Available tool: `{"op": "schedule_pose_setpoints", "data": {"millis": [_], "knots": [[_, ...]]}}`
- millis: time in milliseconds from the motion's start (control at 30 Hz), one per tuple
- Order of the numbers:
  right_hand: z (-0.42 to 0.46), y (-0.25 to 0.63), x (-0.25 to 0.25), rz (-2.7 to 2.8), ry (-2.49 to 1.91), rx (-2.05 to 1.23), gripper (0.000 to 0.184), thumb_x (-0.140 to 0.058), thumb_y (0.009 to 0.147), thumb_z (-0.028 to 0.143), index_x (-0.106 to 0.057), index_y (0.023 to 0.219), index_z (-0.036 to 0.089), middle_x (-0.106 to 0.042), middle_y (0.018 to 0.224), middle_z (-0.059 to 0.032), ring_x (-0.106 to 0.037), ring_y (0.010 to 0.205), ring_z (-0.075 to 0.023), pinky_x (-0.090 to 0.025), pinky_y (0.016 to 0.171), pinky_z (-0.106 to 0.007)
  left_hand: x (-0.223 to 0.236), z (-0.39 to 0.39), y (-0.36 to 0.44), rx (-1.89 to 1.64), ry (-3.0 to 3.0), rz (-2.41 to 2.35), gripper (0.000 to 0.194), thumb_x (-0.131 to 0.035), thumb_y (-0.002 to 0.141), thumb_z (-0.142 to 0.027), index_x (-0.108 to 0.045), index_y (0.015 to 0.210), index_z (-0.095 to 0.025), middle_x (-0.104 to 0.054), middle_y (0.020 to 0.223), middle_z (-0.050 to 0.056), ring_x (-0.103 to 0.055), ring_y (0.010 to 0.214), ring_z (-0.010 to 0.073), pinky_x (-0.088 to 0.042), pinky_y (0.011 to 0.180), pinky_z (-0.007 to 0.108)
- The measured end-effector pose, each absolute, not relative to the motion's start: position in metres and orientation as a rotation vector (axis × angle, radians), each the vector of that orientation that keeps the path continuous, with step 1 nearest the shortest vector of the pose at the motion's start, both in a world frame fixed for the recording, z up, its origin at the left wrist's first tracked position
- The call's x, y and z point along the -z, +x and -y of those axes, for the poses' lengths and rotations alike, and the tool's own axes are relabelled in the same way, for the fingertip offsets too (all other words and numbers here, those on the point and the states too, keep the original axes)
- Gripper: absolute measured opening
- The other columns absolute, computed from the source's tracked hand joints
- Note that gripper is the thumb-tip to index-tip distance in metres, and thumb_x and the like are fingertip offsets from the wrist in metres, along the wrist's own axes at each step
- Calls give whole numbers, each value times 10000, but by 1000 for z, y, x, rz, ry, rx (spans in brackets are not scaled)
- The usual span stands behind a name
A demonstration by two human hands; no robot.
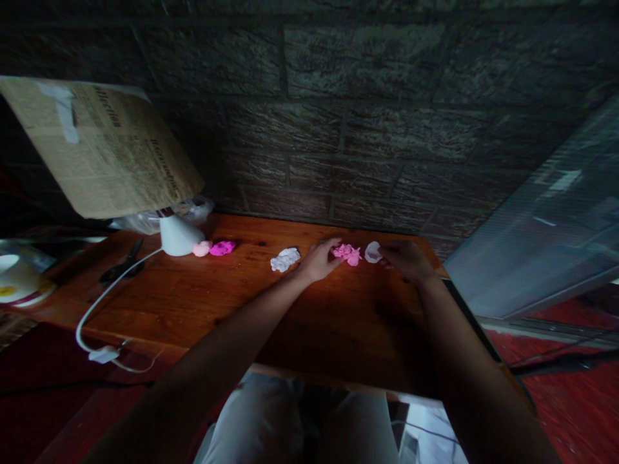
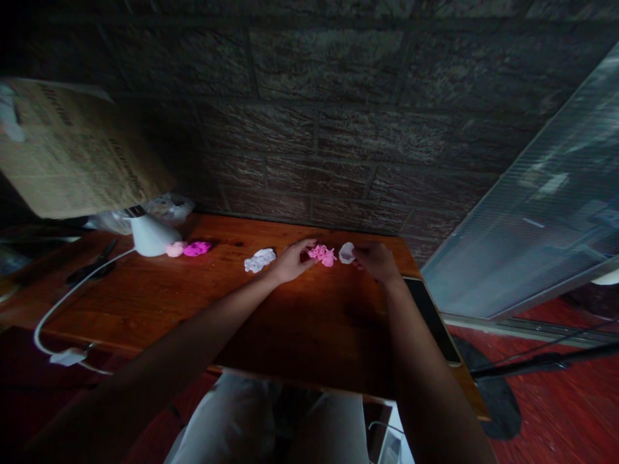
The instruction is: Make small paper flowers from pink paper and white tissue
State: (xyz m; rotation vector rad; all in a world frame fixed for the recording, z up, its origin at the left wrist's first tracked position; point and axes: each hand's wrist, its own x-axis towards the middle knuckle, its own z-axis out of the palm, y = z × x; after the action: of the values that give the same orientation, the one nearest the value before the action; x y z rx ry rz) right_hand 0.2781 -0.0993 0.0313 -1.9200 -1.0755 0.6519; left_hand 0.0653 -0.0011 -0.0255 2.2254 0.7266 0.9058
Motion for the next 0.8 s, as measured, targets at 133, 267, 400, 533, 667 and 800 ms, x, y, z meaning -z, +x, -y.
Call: {"op": "schedule_pose_setpoints", "data": {"millis": [133, 267, 400, 533, 667, 800], "knots": [[89, 274, -19, 998, -1935, -431, 230, -606, 890, 238, -780, 1002, 137, -781, 706, -57, -742, 628, -180, -550, 610, -242, 23, 2, 66, -888, 2236, -751, 496, -688, 848, -159, -594, 1335, -130, -668, 1332, 171, -663, 1202, 258, -512, 1092, 450], [77, 264, -5, 978, -1974, -365, 260, -603, 885, 272, -786, 1021, 148, -791, 728, -70, -761, 672, -220, -569, 680, -299, 22, 4, 66, -899, 2196, -734, 485, -686, 842, -134, -603, 1319, -135, -690, 1292, 168, -692, 1143, 248, -536, 1062, 441], [71, 260, 1, 1018, -1970, -314, 237, -632, 860, 289, -801, 987, 182, -796, 740, -59, -776, 863, -256, -555, 805, -323, 24, 3, 67, -923, 2187, -684, 454, -682, 833, -112, -625, 1282, -142, -700, 1278, 152, -698, 1114, 228, -546, 1047, 416], [70, 260, 2, 1063, -1944, -316, 237, -627, 862, 291, -804, 982, 188, -798, 744, -51, -778, 873, -252, -549, 813, -319, 23, 3, 67, -892, 2196, -690, 374, -675, 840, -123, -654, 1213, -129, -717, 1235, 143, -703, 1081, 223, -547, 1033, 411], [70, 260, 3, 1086, -1919, -326, 240, -627, 871, 301, -803, 984, 183, -799, 740, -53, -780, 822, -243, -554, 776, -307, 19, 5, 67, -876, 2204, -679, 345, -658, 848, -117, -665, 1192, -141, -724, 1220, 126, -699, 1078, 220, -543, 1028, 403], [69, 261, 5, 1100, -1900, -327, 239, -627, 873, 300, -803, 974, 173, -802, 745, -60, -779, 801, -241, -553, 749, -298, 18, 6, 66, -867, 2210, -684, 355, -662, 847, -120, -661, 1202, -132, -721, 1221, 134, -697, 1076, 227, -538, 1029, 414]]}}
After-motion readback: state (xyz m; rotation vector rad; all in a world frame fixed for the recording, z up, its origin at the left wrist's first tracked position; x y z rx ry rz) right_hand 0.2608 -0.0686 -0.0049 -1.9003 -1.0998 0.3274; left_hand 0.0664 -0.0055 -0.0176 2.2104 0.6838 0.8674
